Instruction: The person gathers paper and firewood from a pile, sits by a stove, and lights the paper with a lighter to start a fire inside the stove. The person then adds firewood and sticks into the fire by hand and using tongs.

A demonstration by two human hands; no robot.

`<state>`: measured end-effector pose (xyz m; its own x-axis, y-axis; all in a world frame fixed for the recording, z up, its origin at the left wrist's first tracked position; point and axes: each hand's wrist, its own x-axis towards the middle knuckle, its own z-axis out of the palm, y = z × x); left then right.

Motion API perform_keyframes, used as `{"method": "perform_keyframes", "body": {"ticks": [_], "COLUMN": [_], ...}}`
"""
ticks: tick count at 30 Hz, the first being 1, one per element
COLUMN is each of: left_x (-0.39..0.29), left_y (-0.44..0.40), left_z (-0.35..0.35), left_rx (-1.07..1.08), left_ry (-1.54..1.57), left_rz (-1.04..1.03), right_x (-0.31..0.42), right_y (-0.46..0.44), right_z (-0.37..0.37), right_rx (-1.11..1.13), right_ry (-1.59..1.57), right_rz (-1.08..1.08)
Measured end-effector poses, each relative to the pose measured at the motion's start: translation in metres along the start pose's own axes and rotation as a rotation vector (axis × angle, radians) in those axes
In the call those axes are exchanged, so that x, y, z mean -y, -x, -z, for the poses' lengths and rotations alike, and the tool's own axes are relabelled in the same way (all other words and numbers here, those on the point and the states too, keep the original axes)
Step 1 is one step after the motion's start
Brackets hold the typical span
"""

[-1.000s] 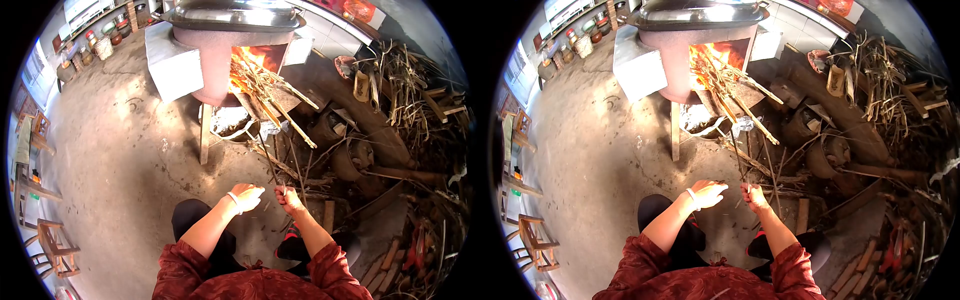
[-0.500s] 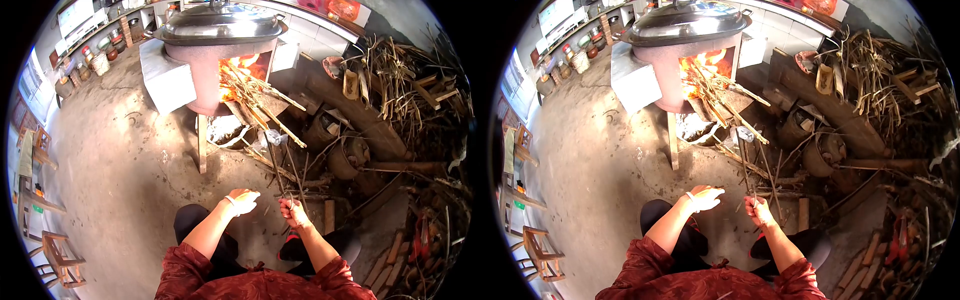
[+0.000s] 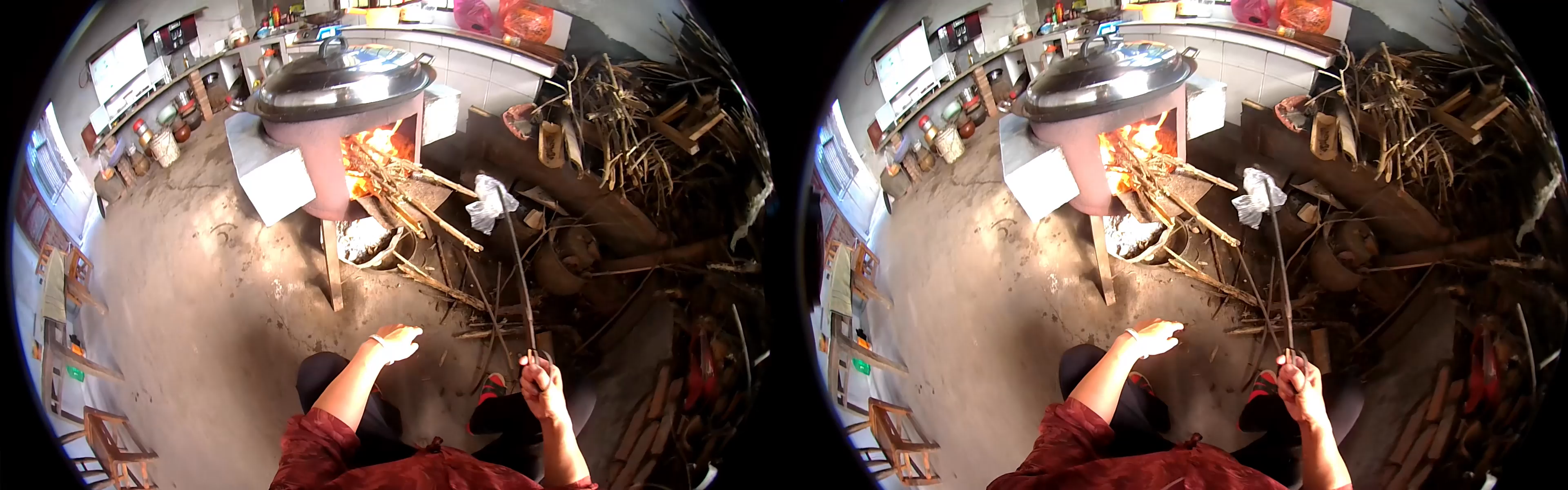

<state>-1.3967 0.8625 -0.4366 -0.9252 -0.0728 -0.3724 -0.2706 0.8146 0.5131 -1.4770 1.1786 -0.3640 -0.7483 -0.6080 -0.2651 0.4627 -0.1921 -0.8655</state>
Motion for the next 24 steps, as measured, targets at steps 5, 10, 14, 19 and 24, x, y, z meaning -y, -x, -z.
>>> {"method": "perform_keyframes", "body": {"ticks": [5, 10, 14, 19, 24], "left_x": [0.009, -0.011, -0.006, -0.006, 0.011], "left_y": [-0.005, 0.004, -0.002, -0.001, -0.010], "left_z": [-0.024, -0.019, -0.027, -0.027, -0.038], "left_rx": [0.027, 0.106, 0.033, 0.001, 0.042], "left_ry": [-0.007, -0.036, -0.074, -0.113, -0.121], "left_rz": [-0.015, 0.042, -0.074, -0.100, -0.066], "right_x": [0.042, 0.077, 0.087, 0.086, 0.070], "right_y": [0.046, 0.081, 0.089, 0.070, 0.044], "right_z": [0.005, -0.002, -0.021, -0.051, -0.069], "right_rx": [0.007, 0.101, 0.217, 0.381, 0.446], "right_ry": [0.078, 0.100, 0.122, 0.106, 0.063], "right_rz": [0.092, 0.100, 0.057, -0.058, -0.110]}}
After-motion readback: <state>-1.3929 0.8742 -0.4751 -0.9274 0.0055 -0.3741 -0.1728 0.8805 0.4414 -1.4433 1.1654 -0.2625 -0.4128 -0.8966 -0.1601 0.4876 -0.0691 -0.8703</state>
